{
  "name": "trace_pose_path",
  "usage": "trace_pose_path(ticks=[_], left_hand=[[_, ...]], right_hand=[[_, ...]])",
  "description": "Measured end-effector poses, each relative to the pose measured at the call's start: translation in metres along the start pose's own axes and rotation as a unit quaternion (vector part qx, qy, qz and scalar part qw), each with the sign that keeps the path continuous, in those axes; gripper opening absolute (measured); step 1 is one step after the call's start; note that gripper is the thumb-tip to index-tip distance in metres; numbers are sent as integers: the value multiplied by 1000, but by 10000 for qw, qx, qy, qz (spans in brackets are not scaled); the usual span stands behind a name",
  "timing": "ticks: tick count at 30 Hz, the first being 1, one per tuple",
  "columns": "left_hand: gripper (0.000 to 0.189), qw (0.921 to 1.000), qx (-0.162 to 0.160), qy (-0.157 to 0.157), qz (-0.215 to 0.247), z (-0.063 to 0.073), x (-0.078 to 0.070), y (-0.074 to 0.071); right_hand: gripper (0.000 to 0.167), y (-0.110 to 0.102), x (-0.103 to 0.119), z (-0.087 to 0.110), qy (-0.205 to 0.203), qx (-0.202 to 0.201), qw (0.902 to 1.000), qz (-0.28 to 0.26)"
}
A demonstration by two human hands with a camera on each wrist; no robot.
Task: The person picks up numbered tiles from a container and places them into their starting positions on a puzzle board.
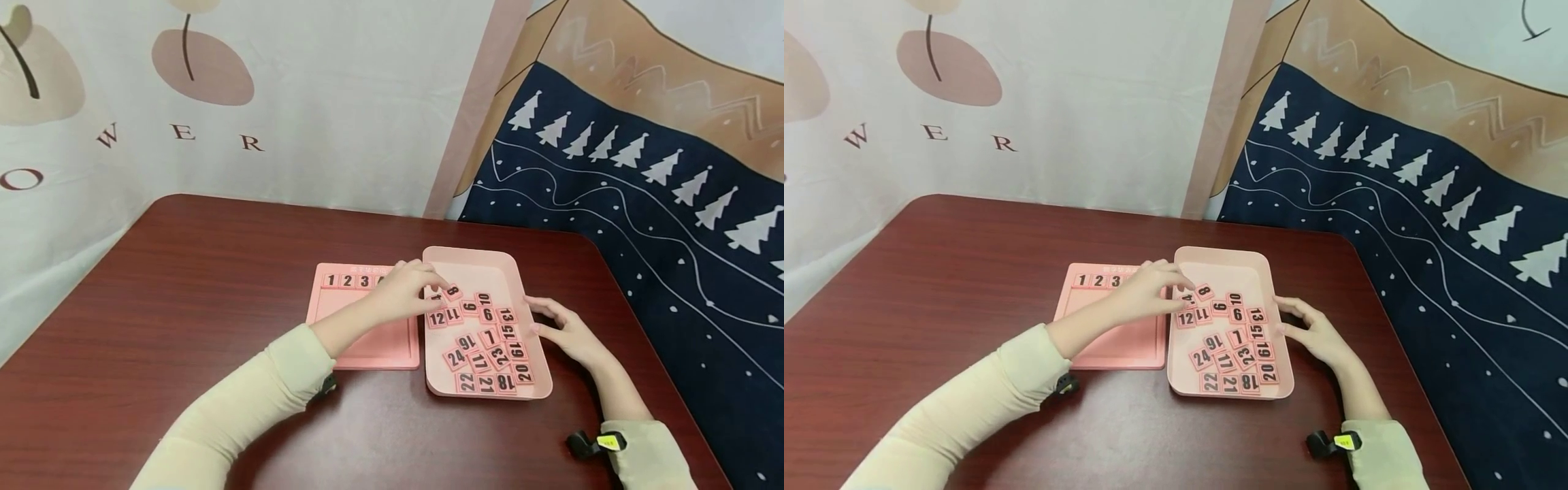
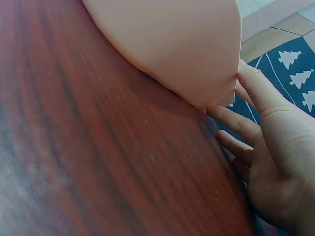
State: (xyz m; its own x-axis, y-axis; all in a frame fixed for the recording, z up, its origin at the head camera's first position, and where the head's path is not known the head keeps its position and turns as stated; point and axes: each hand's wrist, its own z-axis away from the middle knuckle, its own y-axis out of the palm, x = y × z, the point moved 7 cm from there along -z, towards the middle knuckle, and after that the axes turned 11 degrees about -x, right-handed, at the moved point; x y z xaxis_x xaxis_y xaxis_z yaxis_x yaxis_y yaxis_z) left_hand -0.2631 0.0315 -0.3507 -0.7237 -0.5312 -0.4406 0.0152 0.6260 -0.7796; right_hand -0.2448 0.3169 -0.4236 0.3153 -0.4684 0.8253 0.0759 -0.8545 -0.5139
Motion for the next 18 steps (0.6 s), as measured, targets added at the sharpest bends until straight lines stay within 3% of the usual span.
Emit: trace_pose_path(ticks=[8,13,18], left_hand=[[32,9997,57,-181,171,-11,-23,24],[35,9990,139,-418,36,-24,-25,38],[38,9963,444,-673,-302,-32,-22,52]], right_hand=[[49,-1,0,0,38,-32,10000,-25],[48,-1,1,0,21,-53,10000,15],[48,0,2,0,-6,-39,10000,19]])
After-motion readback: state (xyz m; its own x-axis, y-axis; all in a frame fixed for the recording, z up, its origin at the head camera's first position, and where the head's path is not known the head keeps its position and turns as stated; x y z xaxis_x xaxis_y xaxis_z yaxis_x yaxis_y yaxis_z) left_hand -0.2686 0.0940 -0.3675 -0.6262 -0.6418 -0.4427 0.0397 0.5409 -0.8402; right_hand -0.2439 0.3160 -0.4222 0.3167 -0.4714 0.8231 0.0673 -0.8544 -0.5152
